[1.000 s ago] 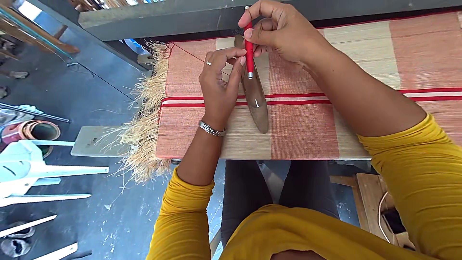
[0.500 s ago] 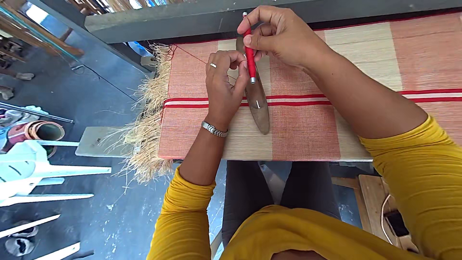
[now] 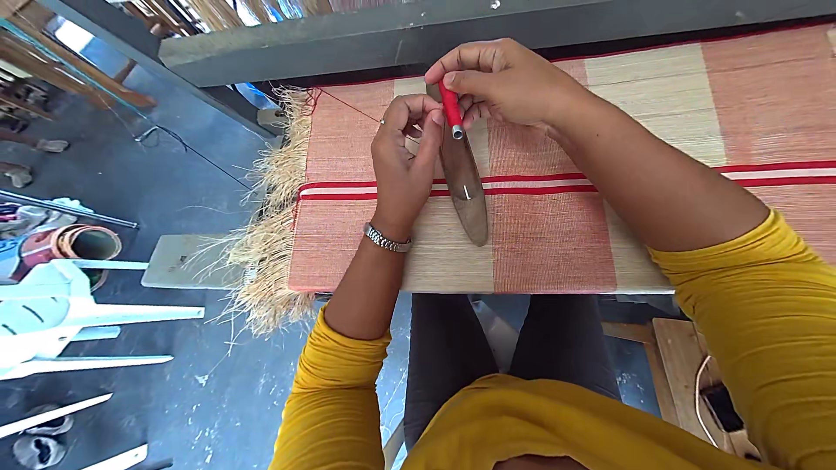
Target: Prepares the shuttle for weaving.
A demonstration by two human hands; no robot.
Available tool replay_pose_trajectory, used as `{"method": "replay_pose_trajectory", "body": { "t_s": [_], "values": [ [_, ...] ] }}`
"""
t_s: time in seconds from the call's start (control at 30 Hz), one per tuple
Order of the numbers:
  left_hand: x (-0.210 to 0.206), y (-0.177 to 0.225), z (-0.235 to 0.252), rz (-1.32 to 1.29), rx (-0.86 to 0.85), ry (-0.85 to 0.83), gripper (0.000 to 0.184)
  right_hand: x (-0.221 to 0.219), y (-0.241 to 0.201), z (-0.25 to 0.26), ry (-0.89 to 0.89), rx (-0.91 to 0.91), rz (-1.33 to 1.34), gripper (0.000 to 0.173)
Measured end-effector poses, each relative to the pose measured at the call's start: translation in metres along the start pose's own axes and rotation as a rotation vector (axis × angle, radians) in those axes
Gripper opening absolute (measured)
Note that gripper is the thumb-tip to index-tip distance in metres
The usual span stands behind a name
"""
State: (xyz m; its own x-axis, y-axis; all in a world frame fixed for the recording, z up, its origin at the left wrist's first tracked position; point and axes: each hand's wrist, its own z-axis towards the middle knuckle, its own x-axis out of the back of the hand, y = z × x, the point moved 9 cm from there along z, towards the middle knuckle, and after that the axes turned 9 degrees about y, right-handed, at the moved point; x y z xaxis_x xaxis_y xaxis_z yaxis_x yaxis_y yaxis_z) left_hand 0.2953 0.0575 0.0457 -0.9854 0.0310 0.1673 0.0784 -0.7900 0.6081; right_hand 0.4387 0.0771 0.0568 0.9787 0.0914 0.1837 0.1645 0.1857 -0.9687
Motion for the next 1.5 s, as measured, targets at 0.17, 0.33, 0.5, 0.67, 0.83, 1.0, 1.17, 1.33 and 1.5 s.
{"method": "replay_pose_trajectory", "body": {
  "t_s": [0.17, 0.33, 0.5, 0.67, 0.83, 1.0, 1.17, 1.33, 1.5],
  "values": [
    [0.000, -0.016, 0.000, -0.275, 0.203, 0.008, 0.025, 0.007, 0.001, 0.001, 0.040, -0.036, 0.058, 0.028],
    [0.003, -0.026, -0.001, -0.362, 0.315, 0.059, 0.022, 0.011, -0.003, -0.001, 0.097, 0.045, -0.329, 0.023],
    [0.003, -0.027, -0.001, -0.331, 0.318, 0.054, 0.019, 0.012, -0.007, 0.001, 0.035, 0.215, -0.592, 0.026],
    [0.010, -0.030, -0.001, -0.169, 0.285, 0.100, 0.026, 0.008, -0.003, 0.000, -0.014, 0.160, -0.488, 0.023],
    [0.023, -0.003, 0.001, 0.241, -0.042, 0.198, 0.019, 0.009, -0.003, 0.000, -0.002, 0.137, -0.483, 0.024],
    [0.010, -0.008, -0.002, 0.135, -0.009, 0.149, 0.022, 0.008, -0.004, -0.002, 0.003, 0.121, -0.484, 0.023],
    [0.007, -0.022, -0.003, -0.015, 0.148, 0.164, 0.020, 0.007, -0.004, -0.001, 0.009, 0.142, -0.522, 0.021],
    [0.012, -0.018, -0.003, 0.062, 0.095, 0.199, 0.016, 0.007, -0.001, -0.002, -0.004, 0.082, -0.486, 0.022],
    [0.015, -0.014, -0.001, 0.152, 0.046, 0.211, 0.015, 0.001, -0.001, -0.004, -0.038, 0.059, -0.426, 0.021]
  ]
}}
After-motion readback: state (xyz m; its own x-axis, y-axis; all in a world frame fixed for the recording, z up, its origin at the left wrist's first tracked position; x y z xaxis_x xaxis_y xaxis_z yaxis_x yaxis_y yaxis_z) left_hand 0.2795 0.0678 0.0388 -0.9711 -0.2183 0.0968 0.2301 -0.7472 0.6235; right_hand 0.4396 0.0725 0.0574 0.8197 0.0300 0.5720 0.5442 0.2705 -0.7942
